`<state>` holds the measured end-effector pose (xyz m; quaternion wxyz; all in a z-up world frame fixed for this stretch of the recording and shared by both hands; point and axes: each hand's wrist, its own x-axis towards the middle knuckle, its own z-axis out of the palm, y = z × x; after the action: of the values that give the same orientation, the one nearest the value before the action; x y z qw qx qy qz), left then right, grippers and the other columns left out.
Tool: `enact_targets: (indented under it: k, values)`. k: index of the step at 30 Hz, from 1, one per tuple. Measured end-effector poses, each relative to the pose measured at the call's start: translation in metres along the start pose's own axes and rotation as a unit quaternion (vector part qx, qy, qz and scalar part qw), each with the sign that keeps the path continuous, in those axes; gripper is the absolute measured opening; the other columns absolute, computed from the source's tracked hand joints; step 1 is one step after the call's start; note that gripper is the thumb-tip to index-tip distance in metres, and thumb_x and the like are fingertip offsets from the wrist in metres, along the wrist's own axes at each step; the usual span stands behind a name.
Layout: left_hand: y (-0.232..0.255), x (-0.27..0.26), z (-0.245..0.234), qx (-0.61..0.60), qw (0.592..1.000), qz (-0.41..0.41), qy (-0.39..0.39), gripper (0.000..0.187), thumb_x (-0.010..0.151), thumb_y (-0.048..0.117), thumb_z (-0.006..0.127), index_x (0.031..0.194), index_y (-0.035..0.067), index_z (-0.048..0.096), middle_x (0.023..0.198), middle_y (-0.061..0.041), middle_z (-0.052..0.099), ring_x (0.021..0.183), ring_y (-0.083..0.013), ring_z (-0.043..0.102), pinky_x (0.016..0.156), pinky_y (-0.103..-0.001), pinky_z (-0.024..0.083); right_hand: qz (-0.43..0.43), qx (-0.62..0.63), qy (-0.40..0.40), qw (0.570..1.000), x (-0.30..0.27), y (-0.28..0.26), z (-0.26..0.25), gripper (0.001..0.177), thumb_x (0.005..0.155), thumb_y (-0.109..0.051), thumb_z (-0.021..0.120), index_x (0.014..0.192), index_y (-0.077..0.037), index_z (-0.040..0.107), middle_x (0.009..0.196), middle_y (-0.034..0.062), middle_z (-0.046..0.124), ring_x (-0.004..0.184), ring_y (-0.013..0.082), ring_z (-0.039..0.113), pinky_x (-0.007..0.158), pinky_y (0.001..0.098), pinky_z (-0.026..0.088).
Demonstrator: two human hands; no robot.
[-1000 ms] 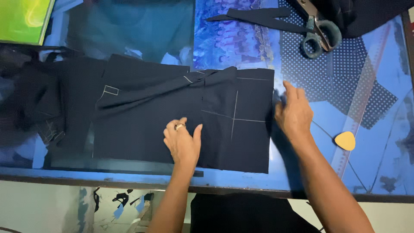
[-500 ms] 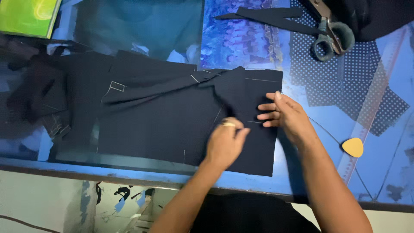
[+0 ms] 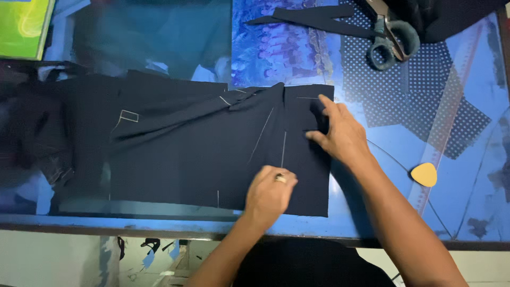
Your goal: The person marks lines on dark fabric using a ruler and a piece of tailor's chalk, then folds the fabric over and marks additional lines.
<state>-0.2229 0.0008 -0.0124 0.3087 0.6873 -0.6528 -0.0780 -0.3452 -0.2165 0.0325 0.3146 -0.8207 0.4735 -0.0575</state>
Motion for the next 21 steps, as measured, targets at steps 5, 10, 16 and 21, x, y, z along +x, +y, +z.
enact_targets:
  k: [5,10,16,21]
  values:
    - [-0.057,-0.01,-0.069,0.143,0.945,-0.252,0.149,0.011,0.091,0.023,0.079,0.097,0.015,0.076,0.1,-0.007,0.074,0.099,-0.0318,0.064,0.089,-0.043,0.05,-0.13,-0.141,0.353,0.916,0.025,0.042,0.016,0.047,0.095,-0.022,0.081,0.138,-0.011,0.065,0.117,0.0093,0.057,0.104,0.0315,0.067,0.085,0.0418,0.056]
    - [-0.067,-0.01,-0.104,0.157,0.869,-0.462,0.086,0.055,0.082,0.043,0.086,0.123,0.01,0.07,0.122,-0.016,0.062,0.114,-0.0399,0.059,0.096,-0.054,0.048,-0.283,-0.062,0.253,0.923,-0.008,-0.018,0.034,0.025,0.094,-0.018,0.076,0.118,-0.012,0.072,0.109,0.0072,0.069,0.104,0.0306,0.066,0.092,0.0414,0.051]
    - [-0.077,-0.014,-0.091,0.156,0.898,-0.402,0.082,0.033,0.079,0.043,0.087,0.088,0.014,0.074,0.104,-0.005,0.067,0.102,-0.0352,0.063,0.083,-0.052,0.052,-0.283,-0.095,0.231,0.926,0.025,0.027,0.038,0.013,0.097,-0.022,0.074,0.108,-0.016,0.077,0.11,0.0061,0.07,0.107,0.0284,0.067,0.094,0.0394,0.05]
    - [-0.027,0.026,-0.073,-0.087,0.959,-0.234,0.137,0.022,0.082,0.02,0.085,0.082,0.003,0.071,0.104,-0.02,0.075,0.1,-0.0422,0.071,0.085,-0.048,0.055,0.007,0.396,0.054,0.917,0.002,-0.001,0.001,0.027,0.108,-0.024,0.066,0.122,-0.001,0.07,0.107,0.0203,0.071,0.086,0.029,0.072,0.067,0.0349,0.061]
